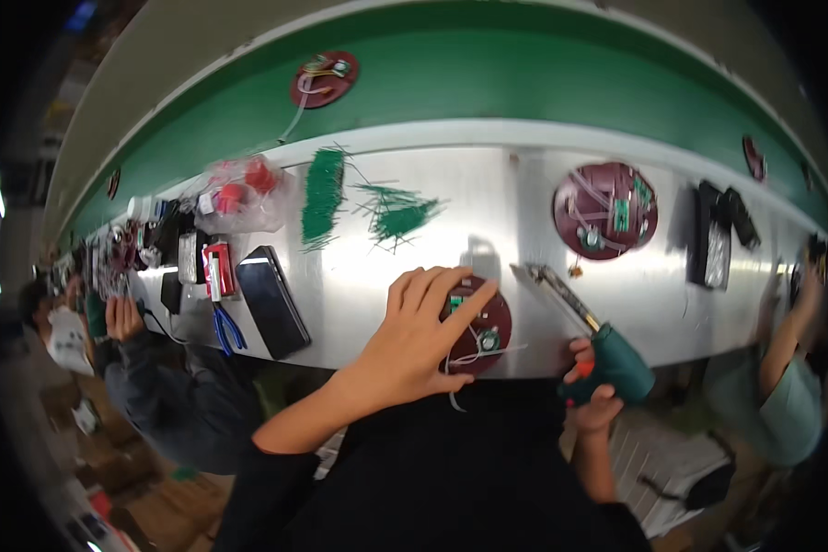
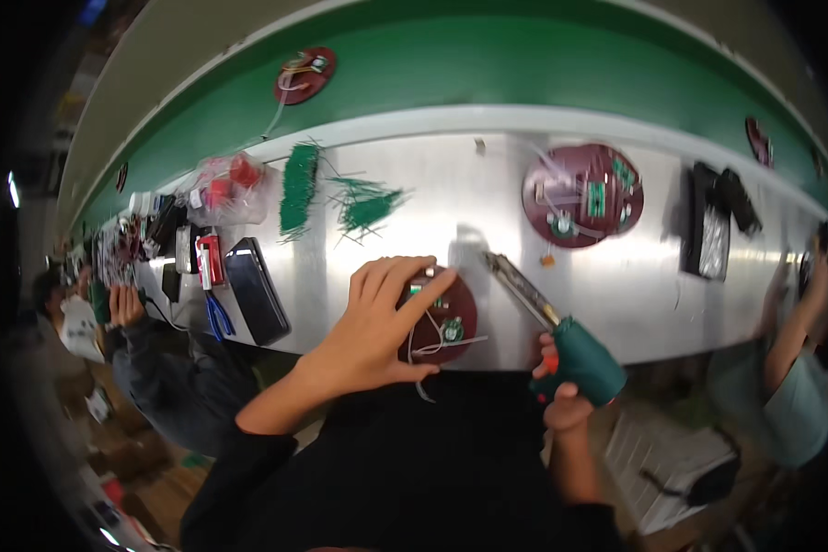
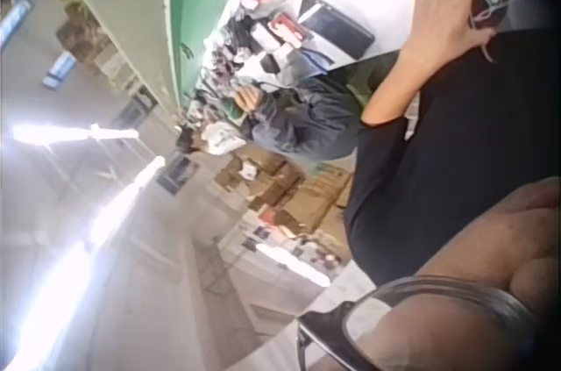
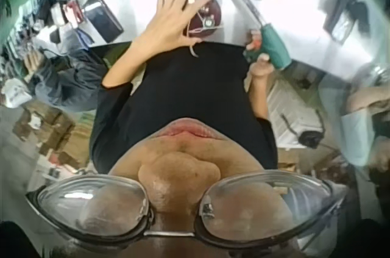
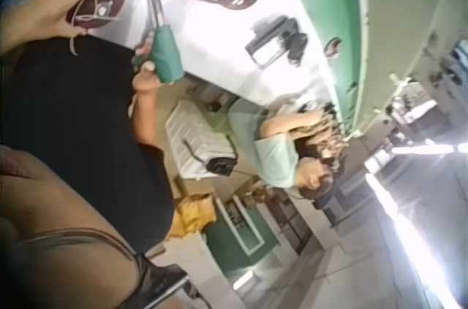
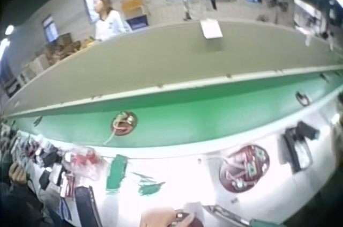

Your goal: Soldering components onto circular red circuit boards on a factory assembly line.

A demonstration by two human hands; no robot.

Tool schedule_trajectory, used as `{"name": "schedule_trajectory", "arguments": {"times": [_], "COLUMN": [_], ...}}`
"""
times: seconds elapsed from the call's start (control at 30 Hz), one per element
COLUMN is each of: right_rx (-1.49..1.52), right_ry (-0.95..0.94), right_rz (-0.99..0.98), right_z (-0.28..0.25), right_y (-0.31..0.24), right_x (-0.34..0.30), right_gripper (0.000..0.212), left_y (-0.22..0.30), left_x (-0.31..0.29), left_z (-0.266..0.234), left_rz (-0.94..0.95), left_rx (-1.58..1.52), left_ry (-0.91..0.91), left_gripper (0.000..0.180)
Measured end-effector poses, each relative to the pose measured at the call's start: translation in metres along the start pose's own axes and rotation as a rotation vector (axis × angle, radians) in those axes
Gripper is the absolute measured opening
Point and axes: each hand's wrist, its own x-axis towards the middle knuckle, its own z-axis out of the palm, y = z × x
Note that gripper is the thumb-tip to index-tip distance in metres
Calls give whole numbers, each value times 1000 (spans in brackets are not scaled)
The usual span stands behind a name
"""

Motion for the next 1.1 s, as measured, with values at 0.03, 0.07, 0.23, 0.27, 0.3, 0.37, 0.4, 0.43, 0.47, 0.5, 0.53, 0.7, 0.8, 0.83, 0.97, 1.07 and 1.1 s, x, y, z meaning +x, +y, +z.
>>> {"name": "schedule_trajectory", "arguments": {"times": [0.03,0.07,0.23,0.27,0.3,0.37,0.4,0.43,0.47,0.5,0.53,0.7,0.8,0.83,0.97,1.07,1.1], "right_rx": [-8,-19,61,69,77,61,42,39,45,50,79,174,235,230,206,209,208], "right_ry": [-12,-24,26,16,12,-6,-8,7,15,29,41,66,212,220,325,337,341], "right_rz": [-10,-20,-174,-183,-187,-192,-177,-182,-201,-219,-161,-263,-343,-348,-345,-361,-390], "right_z": [-1,0,15,15,14,10,9,9,8,7,8,10,3,0,-9,-21,-23], "right_y": [-2,-6,-7,-2,0,-4,-5,-7,-7,-8,-8,-3,-9,-15,-25,-22,-22], "right_x": [1,4,11,10,8,7,6,7,8,10,7,9,4,3,-3,-8,-9], "right_gripper": [93,93,86,85,84,82,80,80,80,80,80,80,79,79,75,73,72], "left_y": [2,1,-49,-65,-71,-71,-68,-64,-59,-54,-50,-34,-14,-9,-6,3,9], "left_x": [1,5,49,66,78,92,95,99,103,106,105,124,159,169,192,189,181], "left_z": [-7,-16,-71,-77,-88,-104,-104,-100,-96,-92,-85,-38,-13,-4,29,28,23], "left_rz": [-13,8,-111,-199,-235,-192,-179,-123,-65,-47,-71,142,315,287,418,379,398], "left_rx": [12,-1,126,97,-61,-361,-363,-456,-551,-559,-459,-48,73,98,185,194,222], "left_ry": [41,33,535,751,800,918,915,916,909,891,796,461,343,257,270,226,260], "left_gripper": [115,116,99,95,93,81,81,73,64,64,56,62,91,115,120,112,109]}}
